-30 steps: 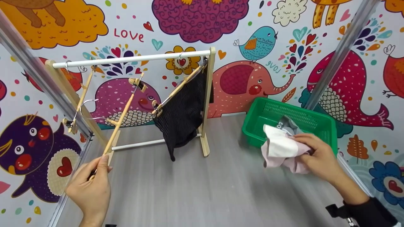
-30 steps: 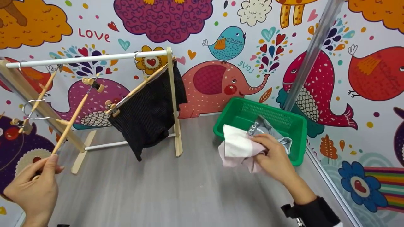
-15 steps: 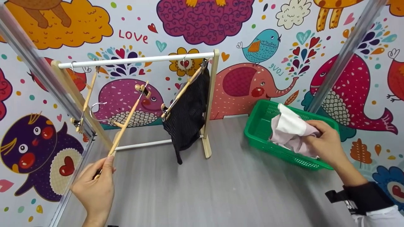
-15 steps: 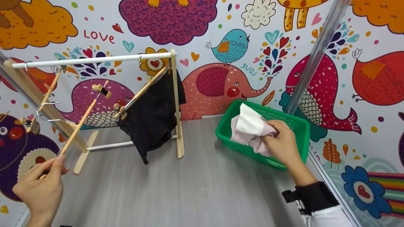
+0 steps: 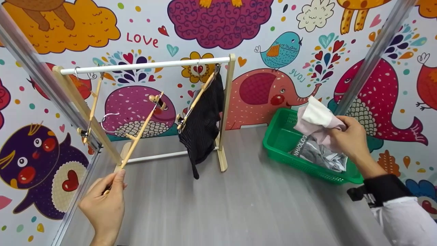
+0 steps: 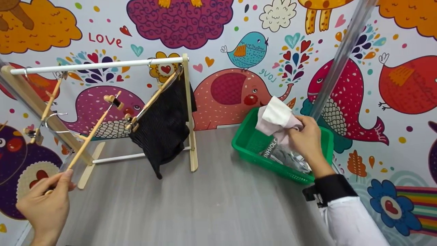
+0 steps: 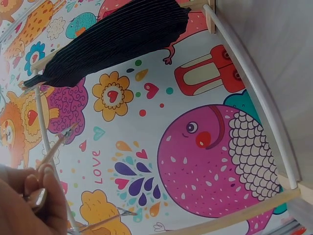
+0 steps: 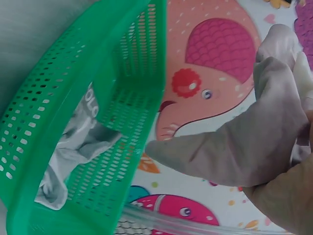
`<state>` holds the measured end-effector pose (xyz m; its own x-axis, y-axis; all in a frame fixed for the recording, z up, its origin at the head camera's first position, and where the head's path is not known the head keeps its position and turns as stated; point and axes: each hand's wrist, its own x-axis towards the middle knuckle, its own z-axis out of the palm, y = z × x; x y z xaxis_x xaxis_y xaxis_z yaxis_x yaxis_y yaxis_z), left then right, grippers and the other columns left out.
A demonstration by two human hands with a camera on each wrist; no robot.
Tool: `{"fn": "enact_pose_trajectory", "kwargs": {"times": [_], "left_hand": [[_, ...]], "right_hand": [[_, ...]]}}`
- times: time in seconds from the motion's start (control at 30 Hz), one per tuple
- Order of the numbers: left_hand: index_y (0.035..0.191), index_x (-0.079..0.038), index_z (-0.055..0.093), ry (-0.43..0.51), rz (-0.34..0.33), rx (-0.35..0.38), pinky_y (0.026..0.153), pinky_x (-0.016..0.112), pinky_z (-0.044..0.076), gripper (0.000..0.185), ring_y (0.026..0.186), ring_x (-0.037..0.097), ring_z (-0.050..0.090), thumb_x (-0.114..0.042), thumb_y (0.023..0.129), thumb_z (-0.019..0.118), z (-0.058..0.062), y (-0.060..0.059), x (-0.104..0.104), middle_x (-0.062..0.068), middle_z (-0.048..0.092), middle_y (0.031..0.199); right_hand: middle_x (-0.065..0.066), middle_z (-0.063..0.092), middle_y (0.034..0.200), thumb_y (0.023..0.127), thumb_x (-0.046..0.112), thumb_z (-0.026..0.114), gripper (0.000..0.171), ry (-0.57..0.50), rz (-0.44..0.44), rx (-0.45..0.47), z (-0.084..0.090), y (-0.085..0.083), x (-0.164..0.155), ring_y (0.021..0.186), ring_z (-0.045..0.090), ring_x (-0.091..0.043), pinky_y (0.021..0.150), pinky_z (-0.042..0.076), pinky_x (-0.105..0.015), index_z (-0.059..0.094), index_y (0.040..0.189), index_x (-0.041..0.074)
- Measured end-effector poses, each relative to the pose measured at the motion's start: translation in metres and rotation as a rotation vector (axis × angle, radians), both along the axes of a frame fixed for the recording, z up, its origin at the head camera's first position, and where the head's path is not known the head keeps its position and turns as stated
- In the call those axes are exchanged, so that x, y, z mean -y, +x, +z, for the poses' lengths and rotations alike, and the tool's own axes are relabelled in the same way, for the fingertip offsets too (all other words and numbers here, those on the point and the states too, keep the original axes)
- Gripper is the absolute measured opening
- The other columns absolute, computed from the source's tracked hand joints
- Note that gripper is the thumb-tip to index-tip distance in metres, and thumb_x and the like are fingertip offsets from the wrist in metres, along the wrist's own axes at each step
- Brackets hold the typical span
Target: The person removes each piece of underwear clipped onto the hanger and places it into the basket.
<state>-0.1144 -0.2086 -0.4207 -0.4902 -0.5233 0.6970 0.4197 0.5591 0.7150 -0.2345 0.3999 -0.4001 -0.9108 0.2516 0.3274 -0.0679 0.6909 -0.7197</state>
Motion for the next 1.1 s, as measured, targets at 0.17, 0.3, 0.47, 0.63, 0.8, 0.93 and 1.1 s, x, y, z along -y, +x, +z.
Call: {"fn": "enact_pose_trajectory", "kwargs": {"times": [0.17, 0.3, 0.47, 0.63, 0.8, 0.93, 1.1], "left_hand": [[0.091, 0.013, 0.078, 0.003, 0.011, 0.045, 0.057, 0.008, 0.049, 0.011, 0.058, -0.006, 0.061, 0.016, 0.081, 0.082, 0.001, -0.001, -0.006, 0.000, 0.070, 0.072], [0.090, 0.014, 0.078, 0.009, 0.026, 0.069, 0.057, 0.008, 0.049, 0.012, 0.058, -0.007, 0.060, 0.019, 0.080, 0.081, 0.005, 0.000, -0.011, 0.016, 0.069, 0.071], [0.089, 0.011, 0.079, -0.049, 0.010, 0.026, 0.055, 0.006, 0.045, 0.012, 0.058, -0.008, 0.058, 0.017, 0.079, 0.083, 0.003, -0.003, -0.008, 0.010, 0.069, 0.069], [0.088, 0.011, 0.079, -0.141, -0.024, -0.044, 0.057, 0.004, 0.042, 0.012, 0.063, -0.012, 0.057, 0.017, 0.078, 0.084, 0.005, -0.009, -0.004, 0.014, 0.069, 0.068], [0.089, 0.011, 0.079, -0.213, -0.018, -0.069, 0.061, 0.002, 0.040, 0.012, 0.067, -0.015, 0.054, 0.015, 0.078, 0.084, 0.017, -0.015, -0.006, 0.018, 0.069, 0.068], [0.088, 0.010, 0.079, -0.245, 0.006, -0.069, 0.062, 0.003, 0.038, 0.012, 0.067, -0.014, 0.050, 0.014, 0.079, 0.085, 0.026, -0.020, -0.008, 0.018, 0.068, 0.067], [0.089, 0.010, 0.079, -0.264, 0.025, -0.073, 0.062, 0.004, 0.035, 0.010, 0.067, -0.011, 0.048, 0.013, 0.081, 0.083, 0.036, -0.027, -0.007, 0.020, 0.069, 0.069]], "right_hand": [[-0.027, 0.053, 0.146, 0.103, 0.030, 0.064, 0.057, -0.072, 0.003, 0.094, -0.015, -0.011, -0.003, 0.132, 0.051, -0.040, 0.092, 0.046, -0.029, 0.054, 0.147, -0.004], [-0.030, 0.040, 0.158, 0.107, 0.044, 0.058, 0.069, -0.097, 0.057, 0.180, -0.029, -0.011, -0.003, 0.144, 0.040, -0.048, 0.104, 0.046, -0.057, 0.043, 0.155, -0.004], [-0.032, 0.040, 0.154, 0.107, 0.047, 0.058, 0.070, -0.028, 0.128, 0.159, -0.038, -0.006, -0.001, 0.142, 0.040, -0.051, 0.107, 0.039, -0.069, 0.046, 0.151, -0.006], [-0.030, 0.046, 0.149, 0.108, 0.040, 0.059, 0.061, 0.009, 0.171, 0.131, -0.039, 0.001, 0.009, 0.138, 0.045, -0.050, 0.105, 0.043, -0.067, 0.051, 0.146, -0.007], [-0.029, 0.049, 0.146, 0.107, 0.032, 0.063, 0.054, 0.031, 0.221, 0.101, -0.044, 0.009, 0.021, 0.133, 0.051, -0.045, 0.102, 0.053, -0.040, 0.054, 0.142, -0.008], [-0.029, 0.049, 0.148, 0.106, 0.027, 0.065, 0.049, 0.058, 0.248, 0.057, -0.047, 0.013, 0.026, 0.130, 0.053, -0.043, 0.088, 0.042, -0.006, 0.058, 0.139, -0.008], [-0.027, 0.051, 0.147, 0.106, 0.023, 0.066, 0.044, 0.091, 0.266, 0.026, -0.048, 0.016, 0.030, 0.128, 0.055, -0.042, 0.086, 0.036, -0.002, 0.061, 0.136, -0.007]]}}
